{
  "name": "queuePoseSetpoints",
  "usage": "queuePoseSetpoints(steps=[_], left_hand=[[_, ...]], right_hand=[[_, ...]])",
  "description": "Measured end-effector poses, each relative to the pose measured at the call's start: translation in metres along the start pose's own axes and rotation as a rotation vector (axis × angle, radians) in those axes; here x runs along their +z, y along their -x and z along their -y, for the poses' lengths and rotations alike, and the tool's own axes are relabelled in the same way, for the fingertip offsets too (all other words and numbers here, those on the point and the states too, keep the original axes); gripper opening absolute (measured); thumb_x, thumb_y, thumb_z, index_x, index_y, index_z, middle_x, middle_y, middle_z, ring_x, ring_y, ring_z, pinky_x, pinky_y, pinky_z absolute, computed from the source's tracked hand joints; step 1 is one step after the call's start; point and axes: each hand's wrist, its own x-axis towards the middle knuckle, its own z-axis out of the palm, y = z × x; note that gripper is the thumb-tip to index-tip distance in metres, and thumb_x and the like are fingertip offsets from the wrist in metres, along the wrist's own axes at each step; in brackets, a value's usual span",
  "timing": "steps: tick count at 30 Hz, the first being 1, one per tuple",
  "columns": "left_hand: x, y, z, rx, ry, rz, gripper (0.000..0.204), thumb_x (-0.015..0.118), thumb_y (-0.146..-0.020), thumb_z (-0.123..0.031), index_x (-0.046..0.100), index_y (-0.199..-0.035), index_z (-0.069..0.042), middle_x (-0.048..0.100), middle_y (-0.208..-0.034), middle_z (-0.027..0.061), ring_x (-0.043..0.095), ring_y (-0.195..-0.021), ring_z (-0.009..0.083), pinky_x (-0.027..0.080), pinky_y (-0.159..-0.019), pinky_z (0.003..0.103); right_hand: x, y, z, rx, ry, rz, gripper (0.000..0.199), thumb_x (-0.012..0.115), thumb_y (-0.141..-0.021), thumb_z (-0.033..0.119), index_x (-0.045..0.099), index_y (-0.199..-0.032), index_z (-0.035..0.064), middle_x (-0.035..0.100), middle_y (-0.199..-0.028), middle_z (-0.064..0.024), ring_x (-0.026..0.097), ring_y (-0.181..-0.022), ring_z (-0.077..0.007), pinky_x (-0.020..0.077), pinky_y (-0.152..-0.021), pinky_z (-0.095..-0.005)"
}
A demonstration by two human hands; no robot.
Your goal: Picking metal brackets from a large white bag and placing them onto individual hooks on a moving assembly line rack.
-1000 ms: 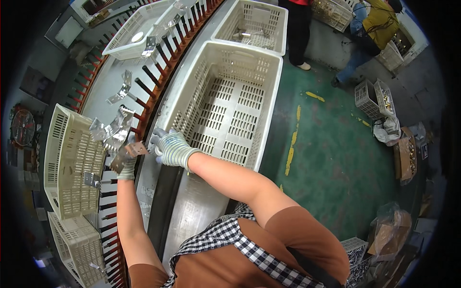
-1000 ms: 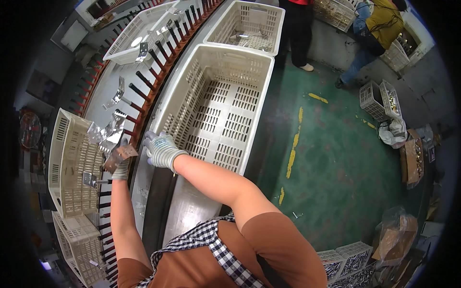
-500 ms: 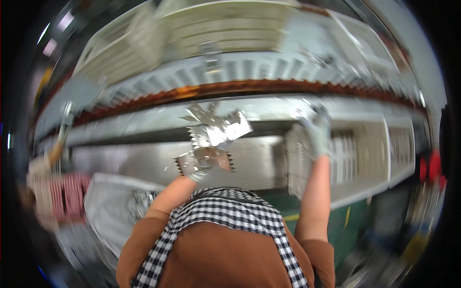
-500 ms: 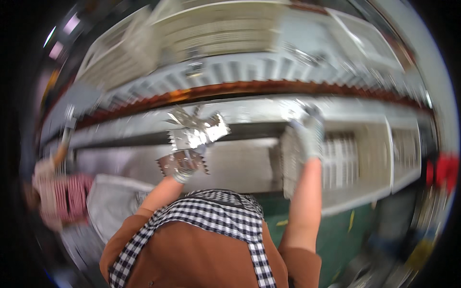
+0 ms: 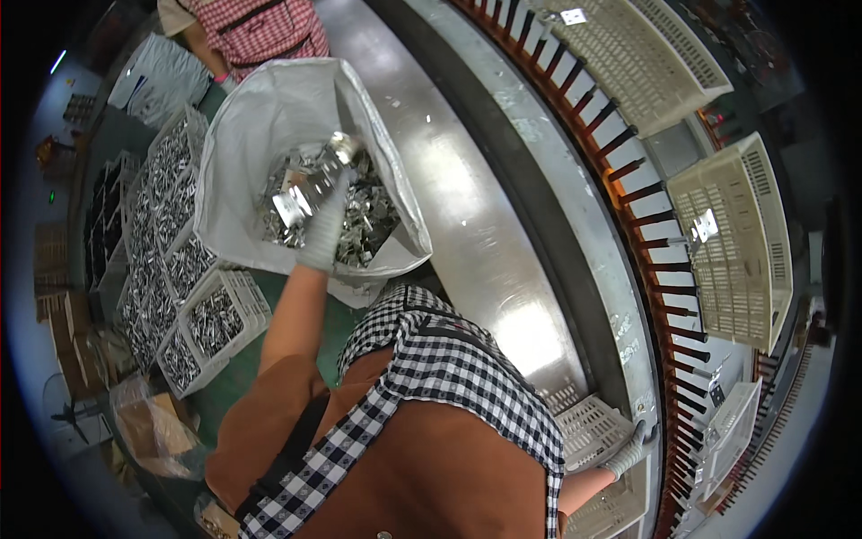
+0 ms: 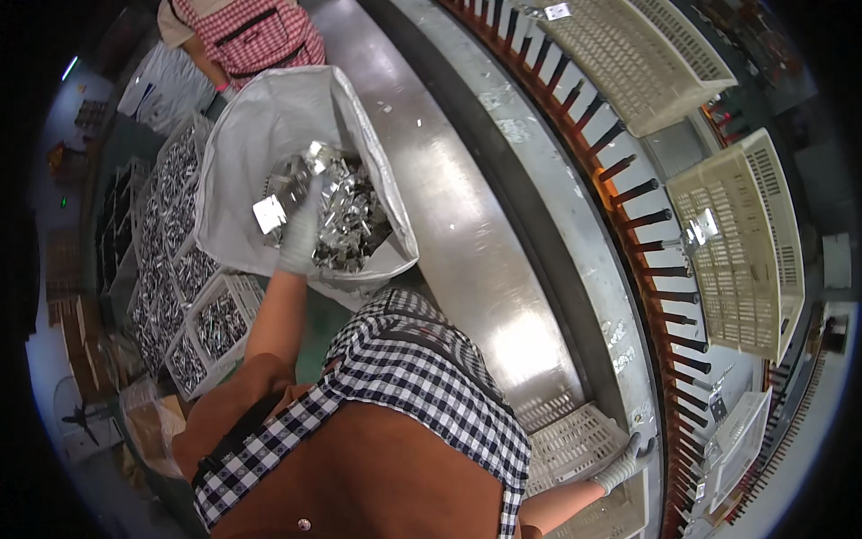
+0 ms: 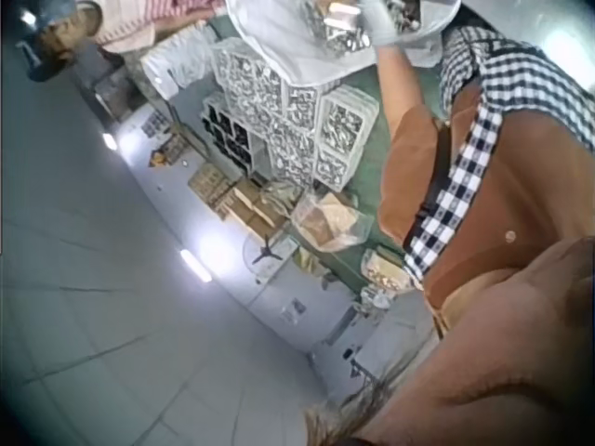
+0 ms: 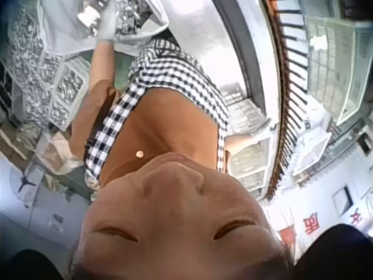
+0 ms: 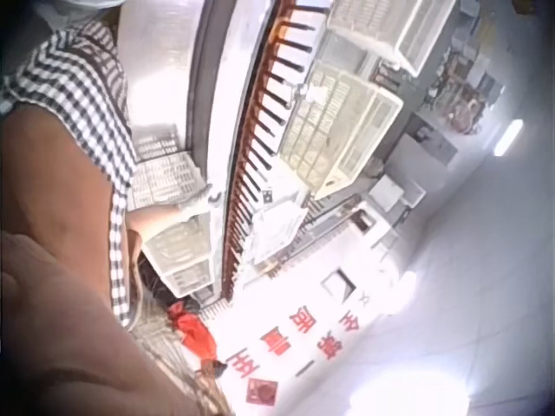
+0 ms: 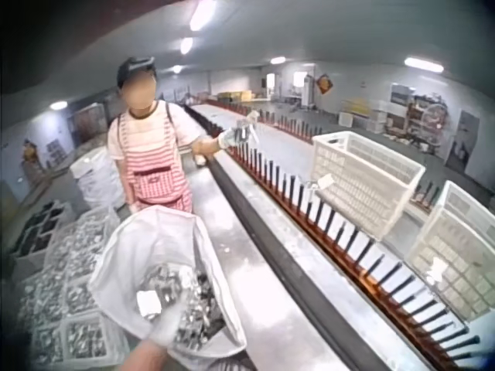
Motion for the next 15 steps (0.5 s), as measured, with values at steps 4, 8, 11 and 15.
queuePoseSetpoints(steps=[4,8,11,15], left_hand=[[-0.063,-0.067,0.043,-0.467,0.33,-0.134,0.06,0.065,-0.079,-0.046,0.053,-0.124,-0.008,0.053,-0.118,0.0146,0.047,-0.112,0.0255,0.04,-0.093,0.045],[-0.072,-0.088,0.083,-0.505,0.326,-0.223,0.052,0.064,-0.082,-0.034,0.048,-0.125,-0.011,0.049,-0.12,0.0091,0.049,-0.104,0.0266,0.042,-0.09,0.047],[-0.046,-0.078,0.095,-0.489,0.428,-0.159,0.048,0.062,-0.084,-0.029,0.046,-0.125,-0.01,0.05,-0.117,0.0067,0.05,-0.103,0.025,0.043,-0.09,0.045],[0.004,-0.047,0.1,-0.457,0.394,0.084,0.046,0.062,-0.085,-0.031,0.049,-0.123,-0.008,0.053,-0.117,0.0077,0.05,-0.105,0.0244,0.041,-0.091,0.042]], right_hand=[[0.004,0.017,0.035,0.04,0.033,0.024,0.065,0.064,-0.084,0.025,0.034,-0.135,-0.0026,0.044,-0.131,-0.0181,0.054,-0.104,-0.0283,0.0475,-0.089,-0.0392],[0.006,0.02,0.047,0.062,-0.03,0.066,0.06,0.06,-0.085,0.022,0.037,-0.133,-0.0053,0.043,-0.131,-0.0188,0.046,-0.115,-0.0288,0.037,-0.1,-0.0371],[0.0,0.009,0.027,0.091,-0.023,0.019,0.058,0.06,-0.085,0.02,0.037,-0.132,-0.0073,0.043,-0.131,-0.019,0.046,-0.116,-0.0289,0.037,-0.099,-0.0379],[-0.005,-0.01,0.004,0.018,0.335,0.006,0.052,0.058,-0.084,0.015,0.042,-0.13,-0.0047,0.046,-0.129,-0.0234,0.049,-0.114,-0.0322,0.0402,-0.096,-0.0379]])
